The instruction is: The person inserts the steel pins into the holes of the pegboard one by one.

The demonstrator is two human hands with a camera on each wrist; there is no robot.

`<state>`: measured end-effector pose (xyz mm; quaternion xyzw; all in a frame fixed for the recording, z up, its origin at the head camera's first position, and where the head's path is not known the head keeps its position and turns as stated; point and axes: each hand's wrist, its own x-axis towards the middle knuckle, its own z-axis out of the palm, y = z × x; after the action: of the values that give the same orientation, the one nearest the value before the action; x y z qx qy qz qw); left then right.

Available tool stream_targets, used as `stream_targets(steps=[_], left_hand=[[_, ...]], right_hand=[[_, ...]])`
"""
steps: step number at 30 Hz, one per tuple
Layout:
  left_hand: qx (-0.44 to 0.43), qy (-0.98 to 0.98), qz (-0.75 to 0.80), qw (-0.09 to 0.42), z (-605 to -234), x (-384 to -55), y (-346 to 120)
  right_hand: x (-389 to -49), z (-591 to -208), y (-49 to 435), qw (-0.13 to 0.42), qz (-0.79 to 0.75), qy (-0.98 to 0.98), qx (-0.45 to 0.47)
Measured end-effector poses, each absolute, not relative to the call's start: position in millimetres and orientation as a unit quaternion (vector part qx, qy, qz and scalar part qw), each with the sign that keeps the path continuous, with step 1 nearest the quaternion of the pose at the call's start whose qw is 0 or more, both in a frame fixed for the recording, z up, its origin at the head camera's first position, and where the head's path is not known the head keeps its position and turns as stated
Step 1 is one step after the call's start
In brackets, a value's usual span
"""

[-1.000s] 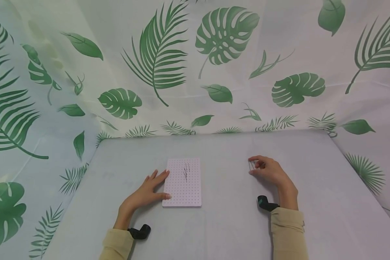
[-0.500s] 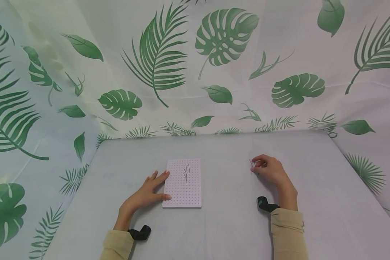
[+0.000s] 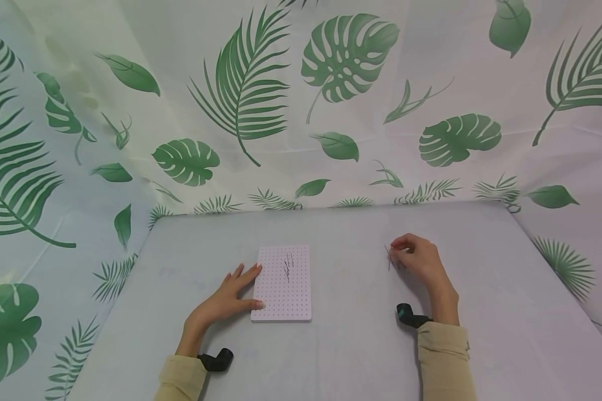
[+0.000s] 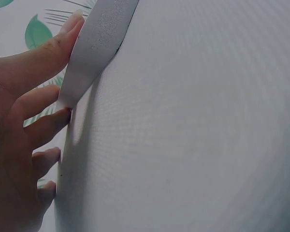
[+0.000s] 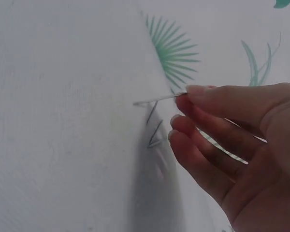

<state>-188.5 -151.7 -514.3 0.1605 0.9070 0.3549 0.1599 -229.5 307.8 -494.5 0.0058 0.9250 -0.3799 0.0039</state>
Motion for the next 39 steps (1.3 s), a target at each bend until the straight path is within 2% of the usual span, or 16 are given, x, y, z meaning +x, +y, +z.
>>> stream_targets(steps=[13,39], left_hand=[[0.161,0.904,0.362,0.159,-513,-187,-152],[0.158,0.907,0.355,0.16,-515,-189,-152]], right_hand=[[-231,-482,294,-0.019,-0.39,0.921,-0.017],[-238,-478,225,-0.054,-0.428,0.897,-0.097]])
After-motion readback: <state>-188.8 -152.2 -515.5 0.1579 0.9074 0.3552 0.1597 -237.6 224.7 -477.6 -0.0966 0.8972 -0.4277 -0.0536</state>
